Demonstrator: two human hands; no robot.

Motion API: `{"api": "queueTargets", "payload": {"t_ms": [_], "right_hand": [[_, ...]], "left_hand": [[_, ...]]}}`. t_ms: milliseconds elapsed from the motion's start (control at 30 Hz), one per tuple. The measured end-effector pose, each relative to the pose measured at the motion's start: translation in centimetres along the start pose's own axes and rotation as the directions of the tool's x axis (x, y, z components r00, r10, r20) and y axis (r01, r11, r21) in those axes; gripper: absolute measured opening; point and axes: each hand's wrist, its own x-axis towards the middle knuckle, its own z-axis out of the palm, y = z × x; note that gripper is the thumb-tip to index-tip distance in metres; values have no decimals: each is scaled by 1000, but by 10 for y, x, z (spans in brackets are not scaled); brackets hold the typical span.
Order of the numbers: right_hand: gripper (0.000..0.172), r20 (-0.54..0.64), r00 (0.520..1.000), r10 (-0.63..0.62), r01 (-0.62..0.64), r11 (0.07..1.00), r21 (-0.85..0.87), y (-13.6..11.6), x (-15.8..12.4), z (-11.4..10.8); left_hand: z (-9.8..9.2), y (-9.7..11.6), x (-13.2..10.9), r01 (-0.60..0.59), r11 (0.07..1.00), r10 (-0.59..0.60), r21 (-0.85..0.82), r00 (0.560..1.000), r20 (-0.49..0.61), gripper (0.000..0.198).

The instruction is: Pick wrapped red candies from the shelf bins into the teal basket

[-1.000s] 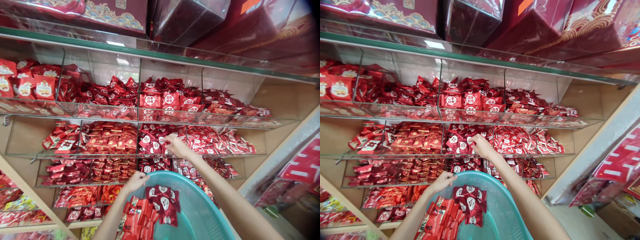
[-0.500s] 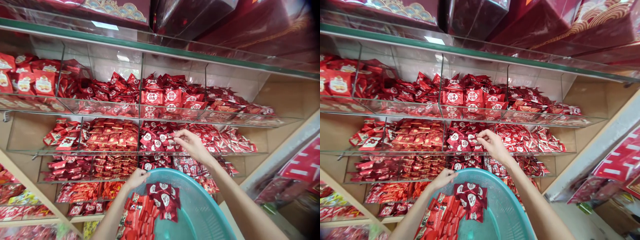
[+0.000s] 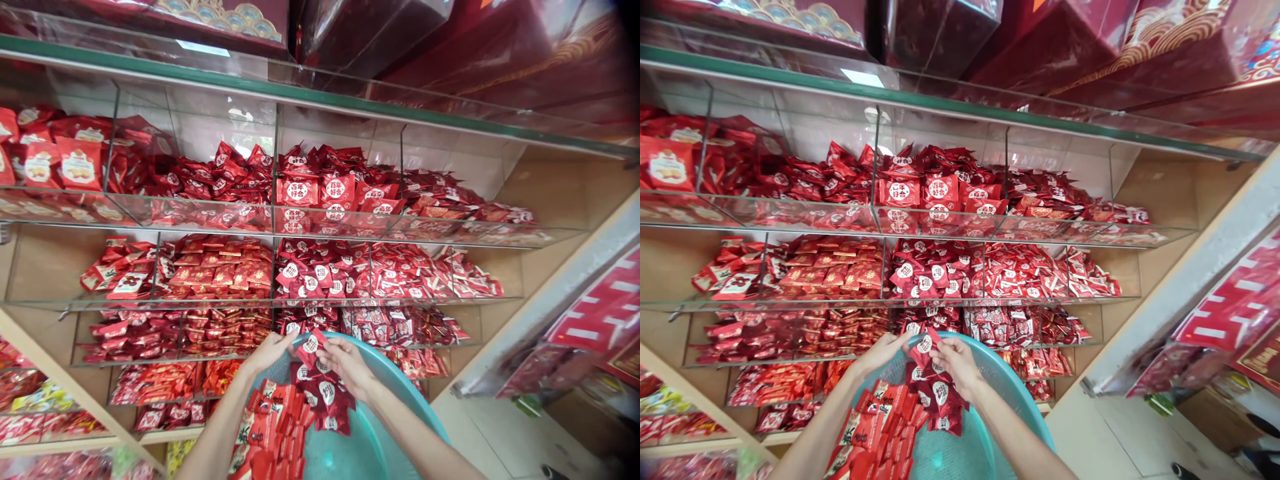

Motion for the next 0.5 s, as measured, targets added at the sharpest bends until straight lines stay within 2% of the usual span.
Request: {"api": "queueTargets", "payload": {"t_ms": [100, 233, 333, 500], "right_hand": [[28, 3, 1000, 24, -24, 990, 136, 11, 1, -1], [26, 82, 996, 25, -40, 980, 195, 20, -1, 3], [28, 87, 996, 31, -43, 989, 143, 24, -1, 4], [32, 48, 999, 15, -11, 997, -76, 31, 2, -1]], "left_hand": [[-2, -1, -1, -41, 999, 40, 21, 998, 56, 57], [-4, -10, 3, -150, 989, 148, 6, 983, 109, 43], [-5, -15, 6, -176, 984, 176, -9, 975, 138, 36], [-6, -13, 6, -161, 986, 154, 32, 976, 154, 34]]}}
